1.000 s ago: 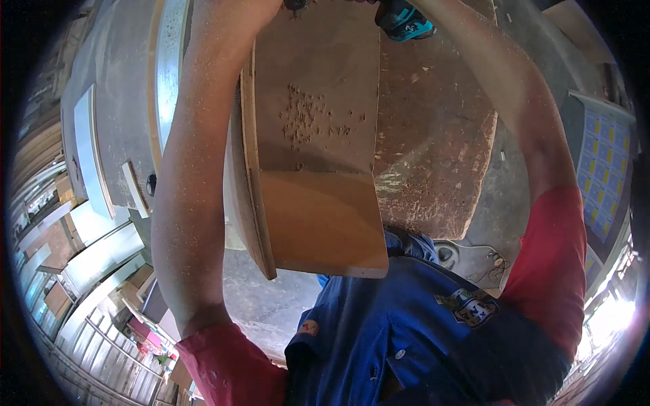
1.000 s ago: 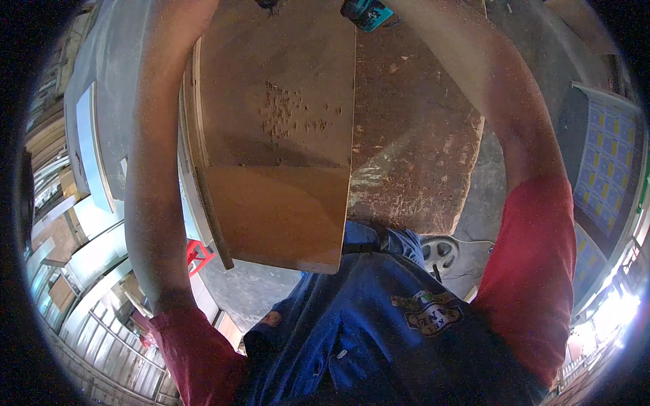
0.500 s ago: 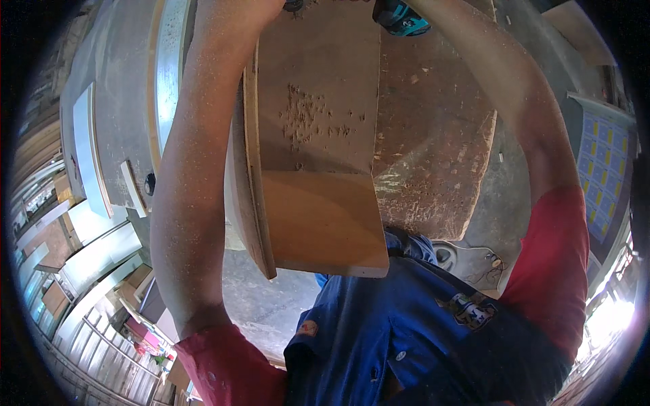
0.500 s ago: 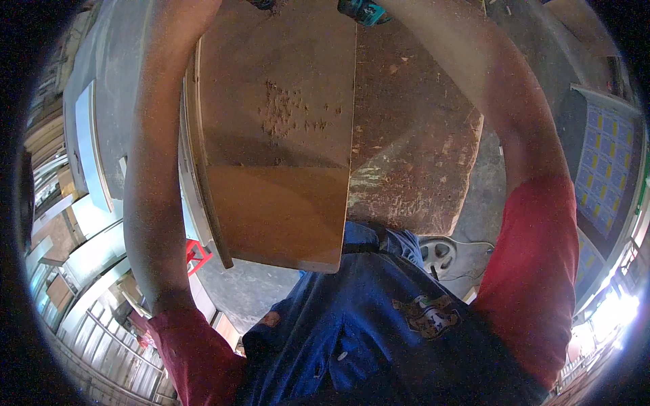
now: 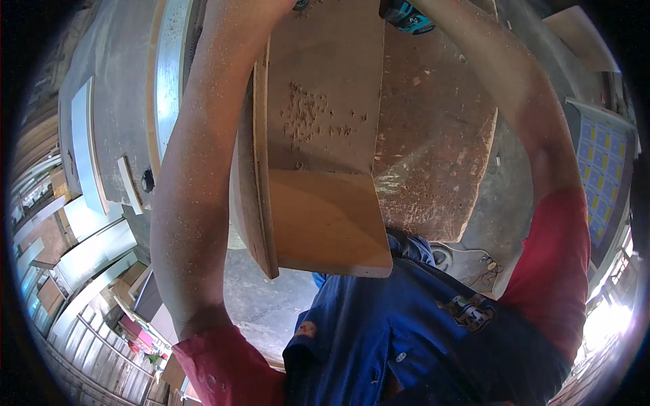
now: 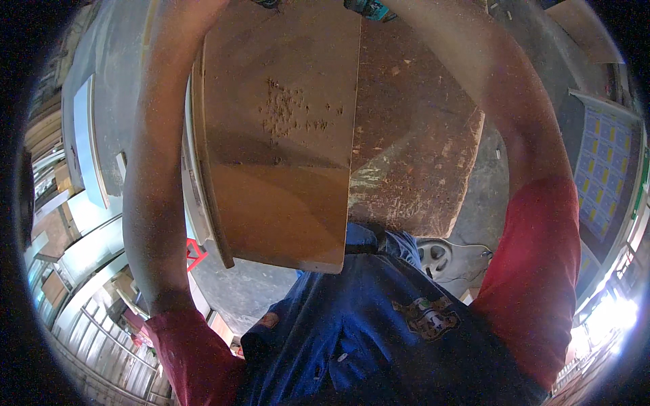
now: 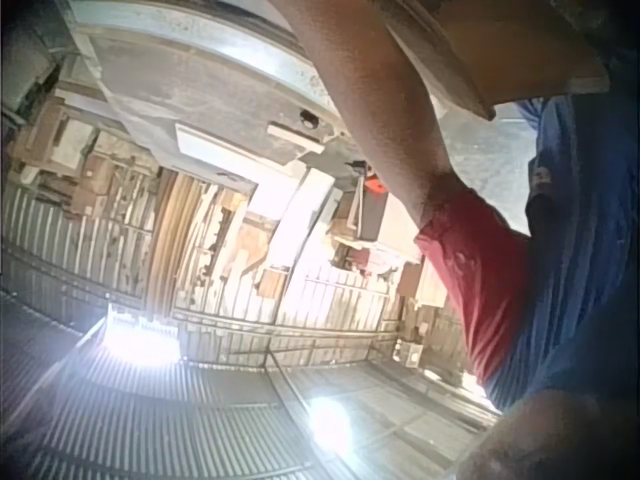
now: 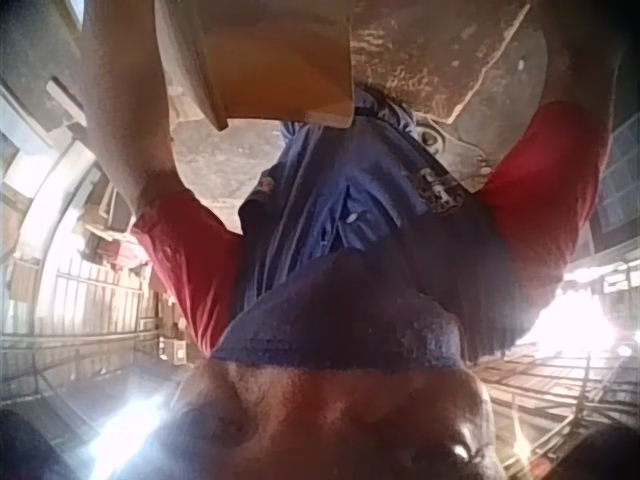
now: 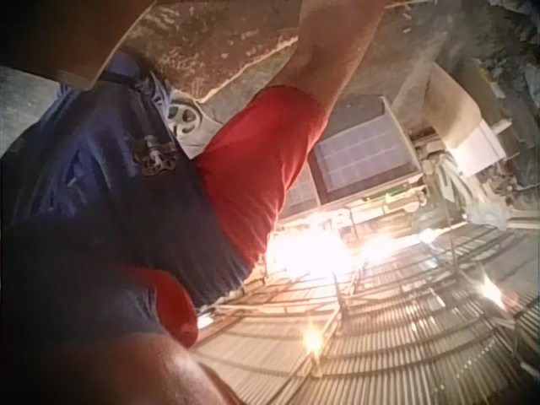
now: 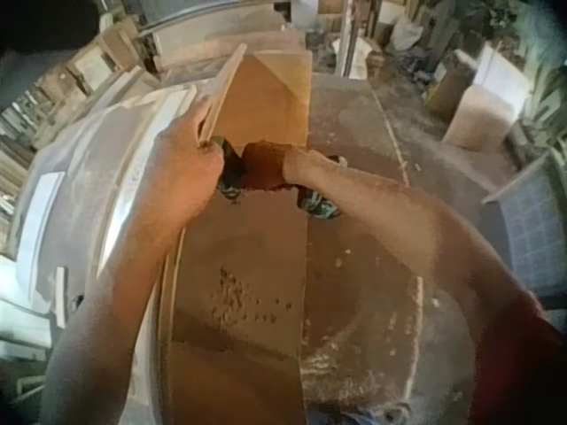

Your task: The person measures a wooden board using a tape measure and then uses a power drill to drive screws into the side of a wooden structure.

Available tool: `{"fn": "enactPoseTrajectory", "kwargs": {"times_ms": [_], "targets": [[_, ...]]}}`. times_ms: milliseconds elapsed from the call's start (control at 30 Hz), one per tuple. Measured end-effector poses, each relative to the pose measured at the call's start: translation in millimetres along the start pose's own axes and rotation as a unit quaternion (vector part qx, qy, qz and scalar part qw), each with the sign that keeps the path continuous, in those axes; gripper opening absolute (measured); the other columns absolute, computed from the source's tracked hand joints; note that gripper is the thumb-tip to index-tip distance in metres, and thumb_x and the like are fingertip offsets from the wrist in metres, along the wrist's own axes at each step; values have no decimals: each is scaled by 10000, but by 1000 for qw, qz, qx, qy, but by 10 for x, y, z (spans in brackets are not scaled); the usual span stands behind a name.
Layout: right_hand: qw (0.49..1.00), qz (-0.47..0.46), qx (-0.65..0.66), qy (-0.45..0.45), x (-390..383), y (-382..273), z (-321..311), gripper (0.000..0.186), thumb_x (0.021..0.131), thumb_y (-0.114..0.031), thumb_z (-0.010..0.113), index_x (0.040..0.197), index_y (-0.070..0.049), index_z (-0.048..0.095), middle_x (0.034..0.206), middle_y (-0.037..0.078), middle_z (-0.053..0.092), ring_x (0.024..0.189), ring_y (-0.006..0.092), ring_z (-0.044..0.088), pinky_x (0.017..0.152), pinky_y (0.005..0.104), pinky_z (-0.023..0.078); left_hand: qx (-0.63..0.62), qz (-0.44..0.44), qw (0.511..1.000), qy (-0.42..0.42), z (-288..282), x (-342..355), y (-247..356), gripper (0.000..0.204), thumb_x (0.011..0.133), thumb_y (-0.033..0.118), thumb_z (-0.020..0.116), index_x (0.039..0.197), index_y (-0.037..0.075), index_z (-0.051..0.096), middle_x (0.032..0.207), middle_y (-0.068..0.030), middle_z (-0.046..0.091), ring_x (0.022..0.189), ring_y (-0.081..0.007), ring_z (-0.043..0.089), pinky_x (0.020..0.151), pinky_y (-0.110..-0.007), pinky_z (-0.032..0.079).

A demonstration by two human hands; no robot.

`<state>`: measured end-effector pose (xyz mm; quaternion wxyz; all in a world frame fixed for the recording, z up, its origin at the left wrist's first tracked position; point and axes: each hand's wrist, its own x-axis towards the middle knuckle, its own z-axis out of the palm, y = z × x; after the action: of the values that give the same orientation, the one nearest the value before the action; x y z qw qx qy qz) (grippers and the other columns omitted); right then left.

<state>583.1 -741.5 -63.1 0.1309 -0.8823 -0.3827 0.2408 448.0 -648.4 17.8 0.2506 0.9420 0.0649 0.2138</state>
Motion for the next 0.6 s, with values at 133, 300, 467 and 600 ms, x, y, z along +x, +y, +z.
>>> {"fn": "enactPoseTrajectory", "kwargs": {"times_ms": [133, 300, 467, 600], "targets": [[1000, -7, 15, -16, 26, 21, -14, 548, 914, -433, 634, 598, 15, 625, 537, 112, 595, 462, 229, 590, 468, 373, 472, -3, -2, 1000, -5, -24, 42, 1, 569, 874, 69, 531, 1440, 43, 471, 1258, -323, 592, 1144, -464, 592, 960, -484, 487], [999, -14, 33, -26, 65, 63, -29, 539, 907, -423, 649, 594, 15, 627, 533, 112, 593, 461, 225, 586, 464, 371, 467, 2, 7, 1000, 7, -5, 21, -18, 568, 874, 70, 532, 1438, 36, 469, 1247, -321, 600, 1144, -463, 593, 956, -479, 490], [998, 6, 57, -25, 249, 118, 144, 519, 912, -395, 649, 590, 11, 628, 554, 110, 617, 463, 224, 588, 466, 377, 465, -6, -11, 1000, -15, -16, 41, -21, 565, 876, 73, 531, 1437, 30, 470, 1258, -307, 604, 1146, -453, 599, 955, -470, 493], [999, -18, -44, 8, 316, 112, 161, 496, 925, -388, 631, 619, 3, 653, 588, 117, 648, 496, 234, 617, 482, 379, 483, -3, -68, 997, -43, -30, 48, -1, 569, 871, 70, 527, 1436, 31, 470, 1270, -298, 602, 1151, -455, 595, 962, -469, 489]]}}
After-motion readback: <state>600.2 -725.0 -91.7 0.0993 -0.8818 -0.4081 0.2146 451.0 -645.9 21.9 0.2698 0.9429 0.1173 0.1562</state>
